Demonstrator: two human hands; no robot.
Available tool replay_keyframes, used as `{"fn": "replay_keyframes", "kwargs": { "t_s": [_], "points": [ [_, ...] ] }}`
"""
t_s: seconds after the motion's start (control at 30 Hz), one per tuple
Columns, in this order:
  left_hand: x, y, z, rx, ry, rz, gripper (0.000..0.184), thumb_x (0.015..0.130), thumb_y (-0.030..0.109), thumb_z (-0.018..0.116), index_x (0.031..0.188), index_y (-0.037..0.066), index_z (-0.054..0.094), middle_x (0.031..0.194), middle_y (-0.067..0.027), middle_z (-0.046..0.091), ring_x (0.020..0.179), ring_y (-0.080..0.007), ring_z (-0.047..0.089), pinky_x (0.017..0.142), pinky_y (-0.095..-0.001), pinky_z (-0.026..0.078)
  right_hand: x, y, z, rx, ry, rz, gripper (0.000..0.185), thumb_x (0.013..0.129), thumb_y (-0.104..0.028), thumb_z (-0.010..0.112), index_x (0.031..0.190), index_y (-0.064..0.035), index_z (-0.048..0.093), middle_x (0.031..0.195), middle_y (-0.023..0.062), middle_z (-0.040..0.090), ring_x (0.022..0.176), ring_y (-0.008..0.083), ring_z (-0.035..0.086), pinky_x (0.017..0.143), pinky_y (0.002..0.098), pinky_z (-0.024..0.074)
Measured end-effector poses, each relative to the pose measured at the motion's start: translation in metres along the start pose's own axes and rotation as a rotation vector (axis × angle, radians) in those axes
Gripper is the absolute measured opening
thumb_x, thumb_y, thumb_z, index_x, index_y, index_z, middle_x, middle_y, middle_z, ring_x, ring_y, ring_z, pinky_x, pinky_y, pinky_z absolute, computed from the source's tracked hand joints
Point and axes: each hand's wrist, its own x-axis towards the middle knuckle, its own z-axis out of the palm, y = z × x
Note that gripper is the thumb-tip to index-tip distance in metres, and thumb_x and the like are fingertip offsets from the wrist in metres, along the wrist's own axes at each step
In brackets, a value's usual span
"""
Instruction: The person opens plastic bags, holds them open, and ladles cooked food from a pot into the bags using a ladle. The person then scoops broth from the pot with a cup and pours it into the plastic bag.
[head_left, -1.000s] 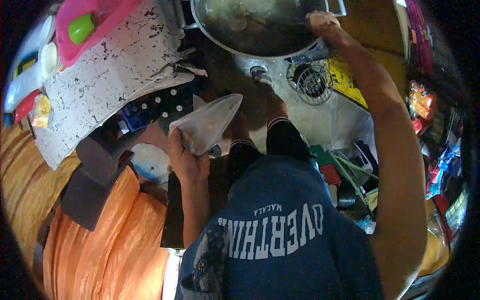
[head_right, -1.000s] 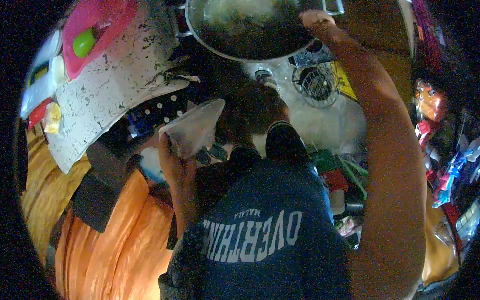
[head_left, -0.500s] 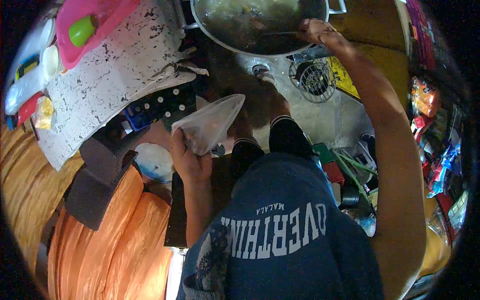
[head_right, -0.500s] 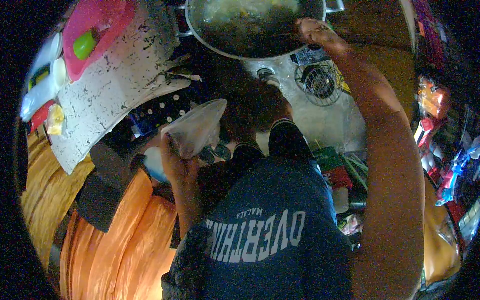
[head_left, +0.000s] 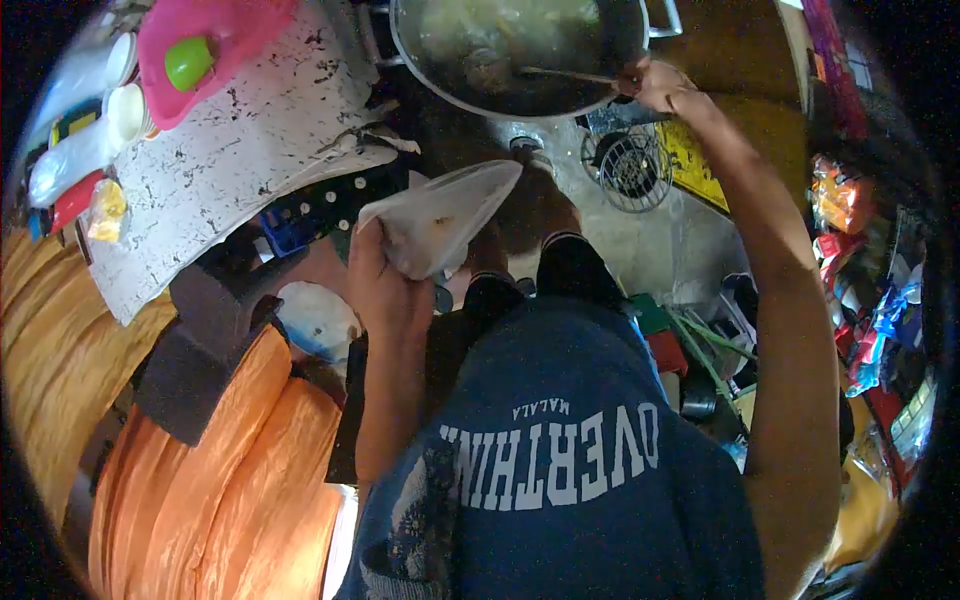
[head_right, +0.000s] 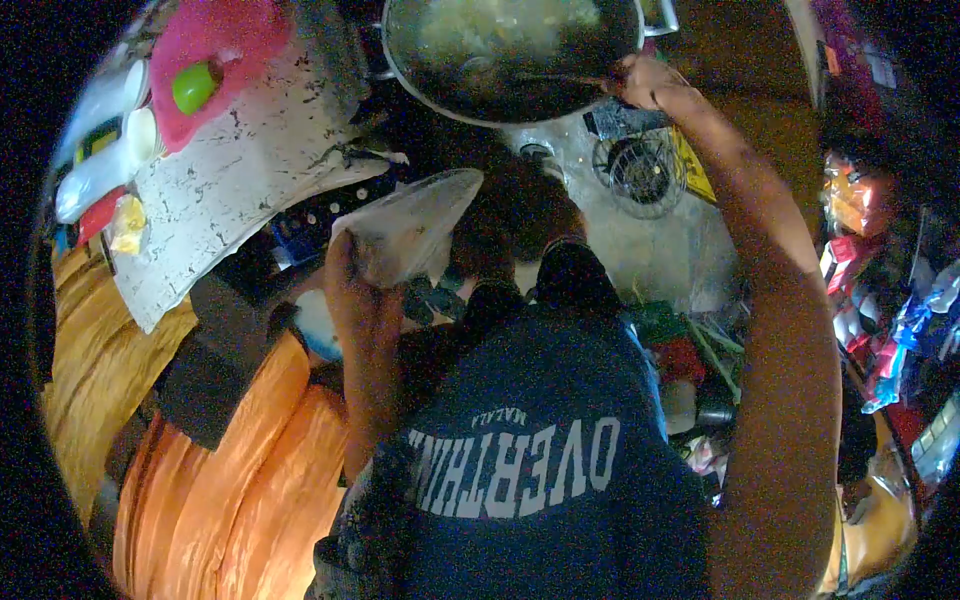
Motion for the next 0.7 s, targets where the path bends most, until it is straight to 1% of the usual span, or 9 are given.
{"fn": "replay_keyframes", "kwargs": {
  "t_s": [0.13,0.2,0.23,0.27,0.33,0.43,0.53,0.57,0.7],
  "points": [
    [0.005,0.003,0.043,0.042,-0.073,0.050,0.025,0.096,0.020,0.044,0.111,0.001,0.052,0.102,-0.0095,0.058,0.096,-0.0228,0.060,0.085,-0.0398,0.051,-0.038,-0.001,-0.042,-0.084,-0.015,0.029,0.033,0.087,-0.027,0.058,0.111,-0.0051,0.063,0.102,0.0164,0.066,0.095,0.0322,0.061,0.085,0.0367,0.0473],
    [0.012,0.007,0.072,0.111,-0.121,0.027,0.024,0.095,0.020,0.048,0.110,0.001,0.053,0.098,-0.0083,0.058,0.093,-0.0200,0.059,0.080,-0.0366,0.052,-0.054,0.015,-0.063,-0.466,-0.098,-0.205,0.032,0.089,-0.021,0.055,0.115,-0.0053,0.061,0.107,0.0151,0.065,0.094,0.0313,0.060,0.084,0.0357,0.0483],
    [0.026,0.002,0.084,0.116,-0.073,0.060,0.022,0.094,0.020,0.051,0.105,0.001,0.055,0.088,-0.0068,0.057,0.074,-0.0161,0.058,0.063,-0.0313,0.052,-0.064,0.018,-0.077,-0.485,-0.085,-0.216,0.032,0.089,-0.021,0.055,0.115,-0.0053,0.061,0.107,0.0151,0.065,0.094,0.0313,0.060,0.084,0.0357,0.0483],
    [0.035,0.001,0.093,0.098,-0.075,0.078,0.022,0.094,0.020,0.051,0.105,0.001,0.055,0.088,-0.0068,0.057,0.074,-0.0161,0.058,0.063,-0.0313,0.052,-0.076,0.022,-0.092,-0.567,-0.063,-0.263,0.033,0.088,-0.018,0.054,0.119,-0.0049,0.059,0.110,0.0148,0.063,0.094,0.0309,0.060,0.084,0.0357,0.0488],
    [0.047,0.003,0.115,0.231,-0.176,0.085,0.018,0.091,0.018,0.053,0.099,0.002,0.057,0.079,-0.0051,0.055,0.055,-0.0126,0.052,0.046,-0.0276,0.044,-0.106,0.008,-0.134,-0.669,-0.028,-0.318,0.036,0.088,-0.015,0.053,0.122,-0.0044,0.057,0.113,0.0145,0.061,0.094,0.0304,0.060,0.084,0.0358,0.0492],
    [0.082,-0.006,0.142,0.256,-0.175,0.082,0.015,0.090,0.016,0.054,0.094,0.003,0.057,0.072,-0.0042,0.053,0.046,-0.0113,0.045,0.038,-0.0271,0.036,-0.140,-0.002,-0.186,0.020,0.019,0.106,0.036,0.089,-0.013,0.054,0.123,-0.0041,0.056,0.120,0.0149,0.057,0.095,0.0249,0.060,0.084,0.0338,0.0504],
    [0.114,-0.022,0.169,0.226,-0.142,0.106,0.012,0.090,0.018,0.053,0.087,0.006,0.057,0.068,-0.0014,0.052,0.047,-0.0104,0.043,0.039,-0.0267,0.034,-0.167,0.022,-0.225,-0.543,0.301,-0.550,0.032,0.092,-0.016,0.052,0.121,-0.0047,0.057,0.119,0.0152,0.057,0.089,0.0210,0.061,0.079,0.0317,0.0520],
    [0.131,-0.031,0.175,0.256,-0.133,0.172,0.012,0.090,0.017,0.054,0.086,0.006,0.058,0.066,-0.0023,0.051,0.046,-0.0117,0.044,0.038,-0.0277,0.035,-0.182,0.018,-0.239,-0.364,0.222,-0.276,0.031,0.093,-0.016,0.052,0.121,-0.0047,0.057,0.117,0.0151,0.058,0.088,0.0210,0.062,0.079,0.0317,0.0517],
    [0.173,-0.049,0.193,0.223,-0.124,0.181,0.011,0.092,0.015,0.055,0.086,0.006,0.059,0.067,-0.0049,0.055,0.049,-0.0150,0.050,0.040,-0.0288,0.040,-0.219,-0.023,-0.278,-0.123,0.236,0.020,0.030,0.095,-0.019,0.050,0.119,-0.0035,0.058,0.104,0.0121,0.060,0.077,0.0169,0.059,0.071,0.0299,0.0493]
  ]
}}
